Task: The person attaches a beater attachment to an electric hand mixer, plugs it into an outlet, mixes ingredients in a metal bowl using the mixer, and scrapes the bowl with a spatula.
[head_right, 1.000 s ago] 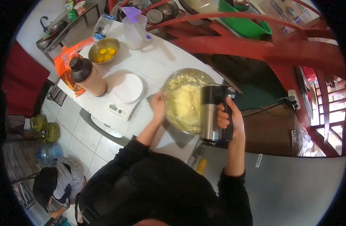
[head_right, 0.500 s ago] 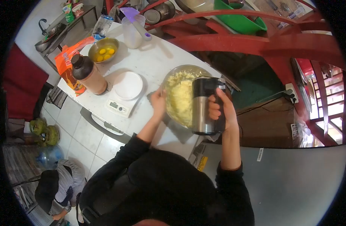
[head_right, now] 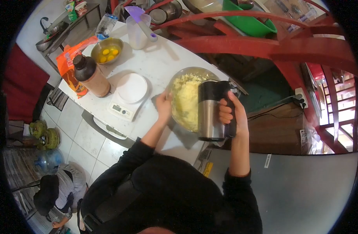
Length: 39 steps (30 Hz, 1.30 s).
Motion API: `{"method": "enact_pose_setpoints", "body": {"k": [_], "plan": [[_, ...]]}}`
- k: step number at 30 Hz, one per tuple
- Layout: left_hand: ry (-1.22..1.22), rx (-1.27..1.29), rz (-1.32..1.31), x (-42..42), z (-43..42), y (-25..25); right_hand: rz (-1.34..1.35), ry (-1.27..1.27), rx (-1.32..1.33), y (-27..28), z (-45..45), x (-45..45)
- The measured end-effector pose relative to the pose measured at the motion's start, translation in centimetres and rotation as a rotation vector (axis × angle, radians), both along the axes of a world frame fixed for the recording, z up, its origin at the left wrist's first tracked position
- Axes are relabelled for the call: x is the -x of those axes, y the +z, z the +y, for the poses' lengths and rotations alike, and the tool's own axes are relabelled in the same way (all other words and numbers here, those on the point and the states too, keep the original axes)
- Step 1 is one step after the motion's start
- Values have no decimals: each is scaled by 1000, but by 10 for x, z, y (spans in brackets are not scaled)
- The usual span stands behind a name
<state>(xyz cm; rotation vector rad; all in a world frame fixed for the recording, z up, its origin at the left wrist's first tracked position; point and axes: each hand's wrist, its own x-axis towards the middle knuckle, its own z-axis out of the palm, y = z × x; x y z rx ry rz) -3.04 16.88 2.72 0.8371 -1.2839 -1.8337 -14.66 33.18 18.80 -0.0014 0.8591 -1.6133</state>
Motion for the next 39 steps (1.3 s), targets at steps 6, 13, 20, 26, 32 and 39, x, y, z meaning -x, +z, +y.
{"method": "enact_pose_setpoints", "body": {"k": [6, 13, 20, 26, 32, 39], "plan": [[18, 21, 1, 1, 1, -4, 52, -2, -53, -1, -9, -14], [-7, -51, -2, -2, 1, -6, 445, -68, -174, -11, -59, -41], [25, -27, 13, 6, 3, -16, 393, -86, -175, 5, -22, -3], [13, -16, 58, 4, 3, -13, 217, -89, -148, -4, 22, -10], [25, 17, 11, 0, 8, -4, 216, -55, -34, -14, 21, -18], [0, -13, -30, -4, 9, -7, 389, -101, -94, -19, -26, -47]]}}
